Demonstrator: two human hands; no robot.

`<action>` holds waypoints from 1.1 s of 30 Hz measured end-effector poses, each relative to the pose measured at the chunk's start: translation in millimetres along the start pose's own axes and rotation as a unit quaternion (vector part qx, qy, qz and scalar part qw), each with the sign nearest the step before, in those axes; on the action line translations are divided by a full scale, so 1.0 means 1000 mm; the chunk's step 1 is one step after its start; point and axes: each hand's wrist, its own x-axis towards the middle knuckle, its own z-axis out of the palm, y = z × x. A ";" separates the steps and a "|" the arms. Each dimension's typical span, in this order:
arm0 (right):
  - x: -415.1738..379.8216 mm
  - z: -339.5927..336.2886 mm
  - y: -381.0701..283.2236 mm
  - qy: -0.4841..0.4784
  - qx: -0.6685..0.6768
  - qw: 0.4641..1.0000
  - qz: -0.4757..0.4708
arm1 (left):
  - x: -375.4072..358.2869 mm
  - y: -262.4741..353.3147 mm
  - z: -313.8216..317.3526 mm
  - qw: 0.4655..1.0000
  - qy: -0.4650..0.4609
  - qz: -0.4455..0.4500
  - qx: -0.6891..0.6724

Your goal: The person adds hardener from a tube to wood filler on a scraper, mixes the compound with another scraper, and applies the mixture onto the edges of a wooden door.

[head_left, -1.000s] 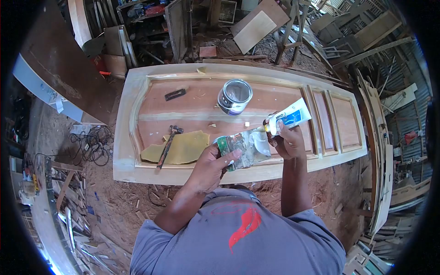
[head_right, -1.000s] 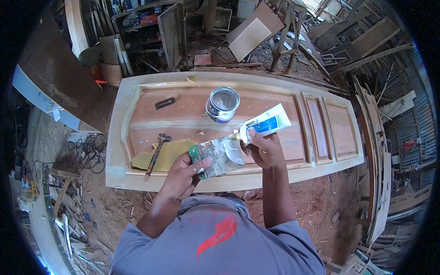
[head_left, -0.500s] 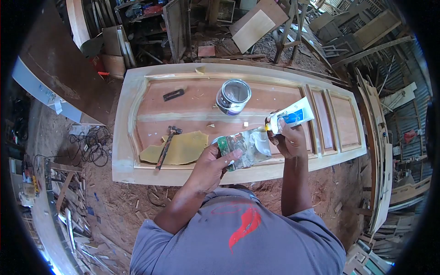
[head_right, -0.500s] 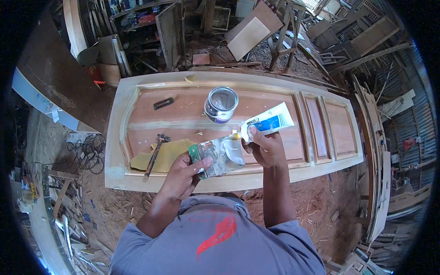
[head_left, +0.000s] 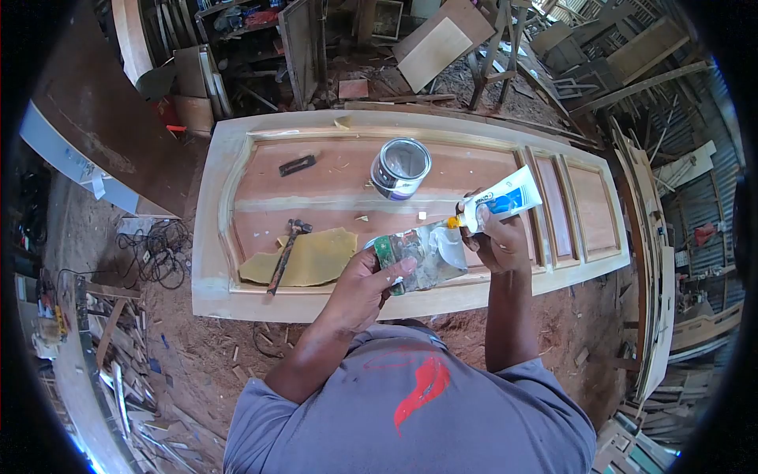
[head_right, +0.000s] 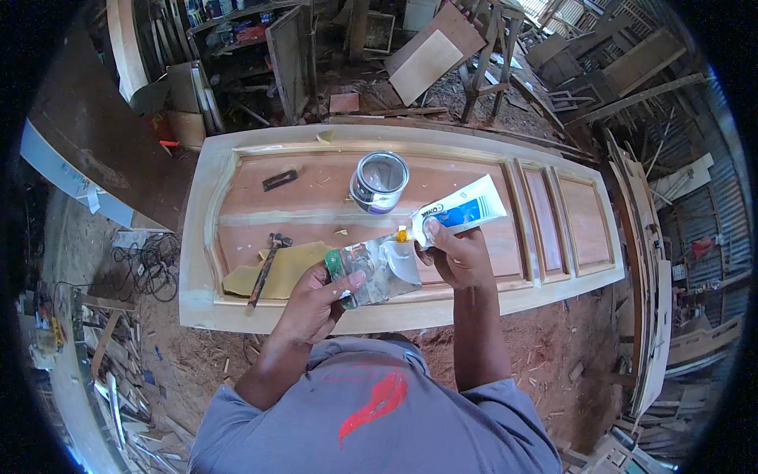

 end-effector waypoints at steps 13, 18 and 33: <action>-0.001 0.003 -0.003 0.002 0.017 1.000 -0.009 | -0.002 0.003 0.006 0.999 -0.010 -0.001 -0.044; -0.002 0.004 -0.003 -0.001 0.007 1.000 -0.009 | -0.002 0.003 0.007 0.998 -0.019 0.002 -0.052; 0.010 -0.004 0.003 0.092 -0.174 0.981 0.002 | 0.010 -0.010 -0.008 0.999 0.024 0.033 0.026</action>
